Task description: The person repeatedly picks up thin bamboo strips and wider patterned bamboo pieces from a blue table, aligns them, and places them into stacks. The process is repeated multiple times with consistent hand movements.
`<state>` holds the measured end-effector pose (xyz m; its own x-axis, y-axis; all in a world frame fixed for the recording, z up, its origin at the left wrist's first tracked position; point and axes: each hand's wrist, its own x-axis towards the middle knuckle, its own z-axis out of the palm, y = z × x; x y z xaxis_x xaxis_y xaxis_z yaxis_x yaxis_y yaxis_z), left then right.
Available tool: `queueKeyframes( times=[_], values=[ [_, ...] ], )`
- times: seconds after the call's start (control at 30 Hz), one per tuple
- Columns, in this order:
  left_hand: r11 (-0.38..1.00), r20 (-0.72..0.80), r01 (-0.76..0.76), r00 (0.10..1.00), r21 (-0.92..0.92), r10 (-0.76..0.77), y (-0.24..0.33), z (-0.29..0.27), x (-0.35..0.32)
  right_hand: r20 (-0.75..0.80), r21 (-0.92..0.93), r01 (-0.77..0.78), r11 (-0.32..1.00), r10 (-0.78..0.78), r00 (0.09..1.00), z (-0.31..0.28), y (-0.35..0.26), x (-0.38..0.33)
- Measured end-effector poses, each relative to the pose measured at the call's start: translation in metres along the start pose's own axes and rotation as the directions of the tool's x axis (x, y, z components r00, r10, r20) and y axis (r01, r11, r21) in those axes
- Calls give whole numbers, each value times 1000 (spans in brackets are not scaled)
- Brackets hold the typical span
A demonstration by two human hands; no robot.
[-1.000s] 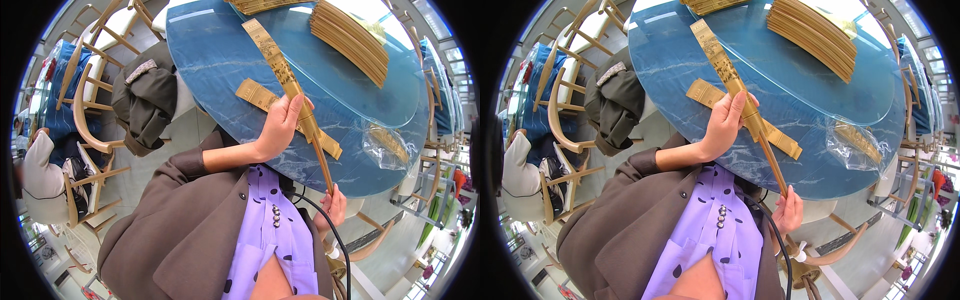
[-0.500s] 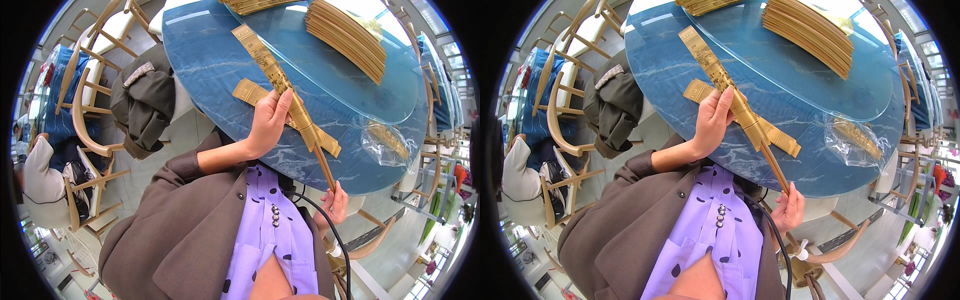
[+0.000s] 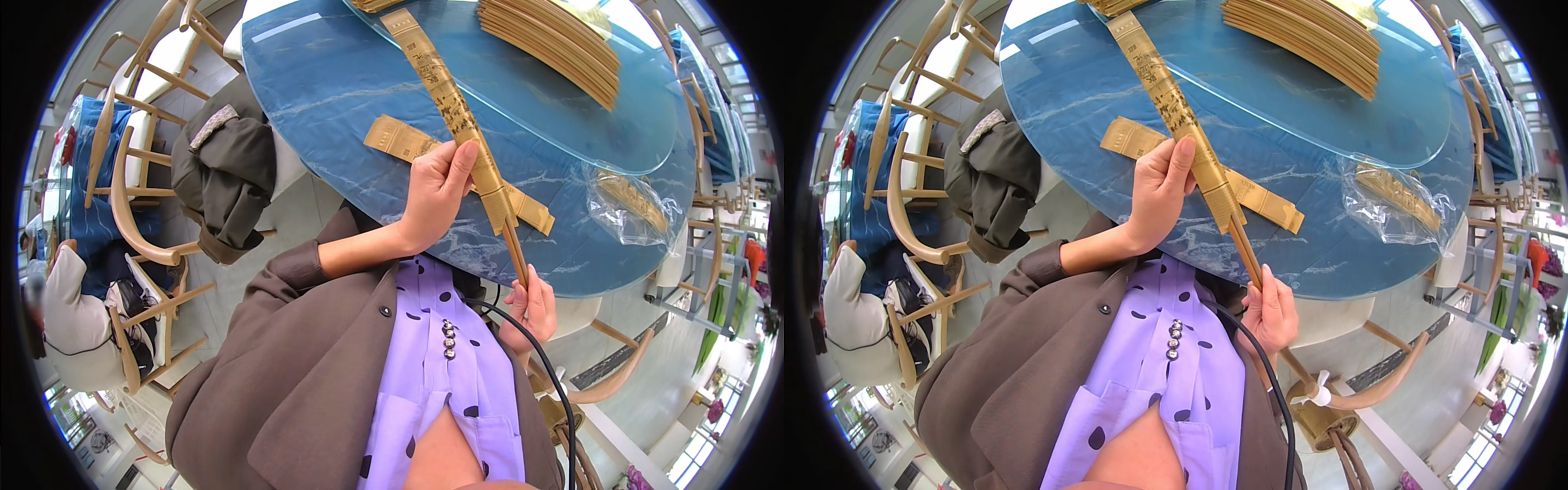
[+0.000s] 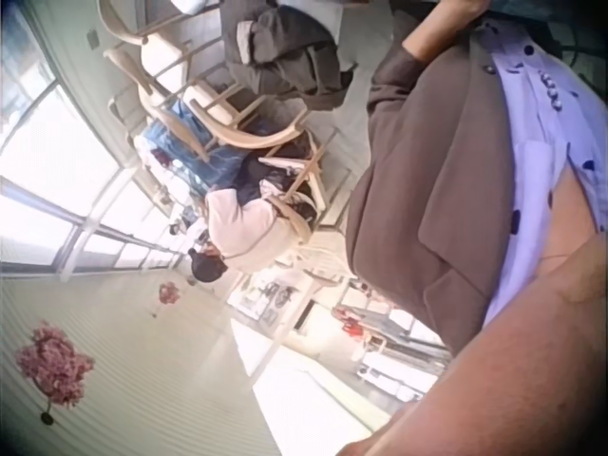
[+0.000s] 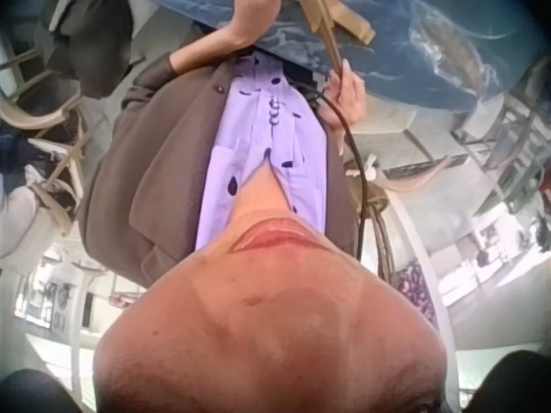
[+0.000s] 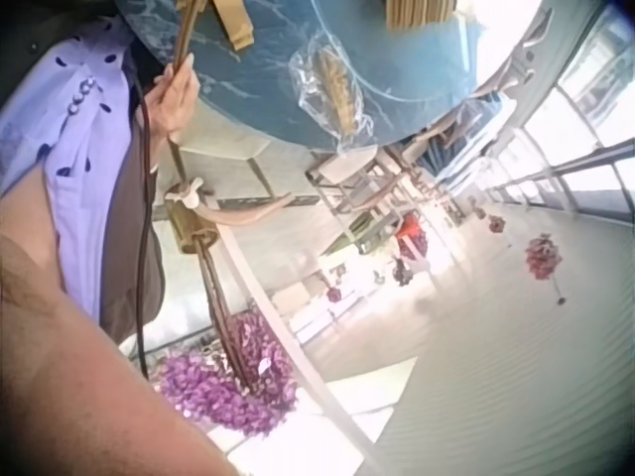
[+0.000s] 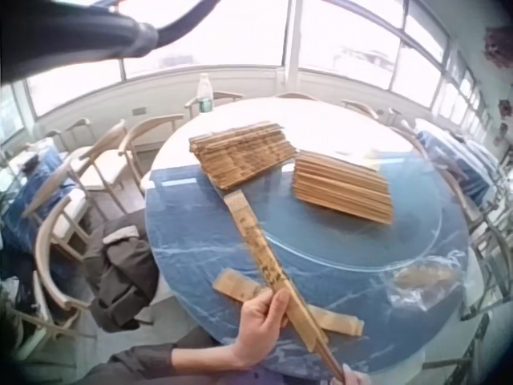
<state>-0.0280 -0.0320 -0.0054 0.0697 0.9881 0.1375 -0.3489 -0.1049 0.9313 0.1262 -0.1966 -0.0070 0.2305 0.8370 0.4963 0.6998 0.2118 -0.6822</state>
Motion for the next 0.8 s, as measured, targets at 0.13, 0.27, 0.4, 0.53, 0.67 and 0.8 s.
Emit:
queueKeyframes(
  times=[0.13, 0.27, 0.4, 0.53, 0.67, 0.8],
  values=[
    [991, -96, 31, 994, -133, -44, 15, 1, 13, 10, -11, 6, 1000, -6, 1000, 0, -1, 1],
    [999, -128, -43, 991, 29, 46, 13, 0, 23, 31, -21, -8, 1000, 8, 999, 1, -3, -1],
    [995, -121, -43, 991, 90, 54, 5, -2, 21, -9, -37, 8, 999, -9, 1000, 1, -2, -4],
    [985, -142, -60, 986, 163, 84, 4, 0, 18, 6, -39, 13, 999, -13, 1000, 0, -1, -4],
    [990, -99, -67, 992, 123, 79, -6, 3, 6, 18, -32, -2, 999, 3, 1000, 2, -6, 1],
    [998, -146, -66, 987, -2, 65, 5, 0, 14, 14, -19, -4, 1000, 5, 1000, 3, -7, 2]
  ],
)
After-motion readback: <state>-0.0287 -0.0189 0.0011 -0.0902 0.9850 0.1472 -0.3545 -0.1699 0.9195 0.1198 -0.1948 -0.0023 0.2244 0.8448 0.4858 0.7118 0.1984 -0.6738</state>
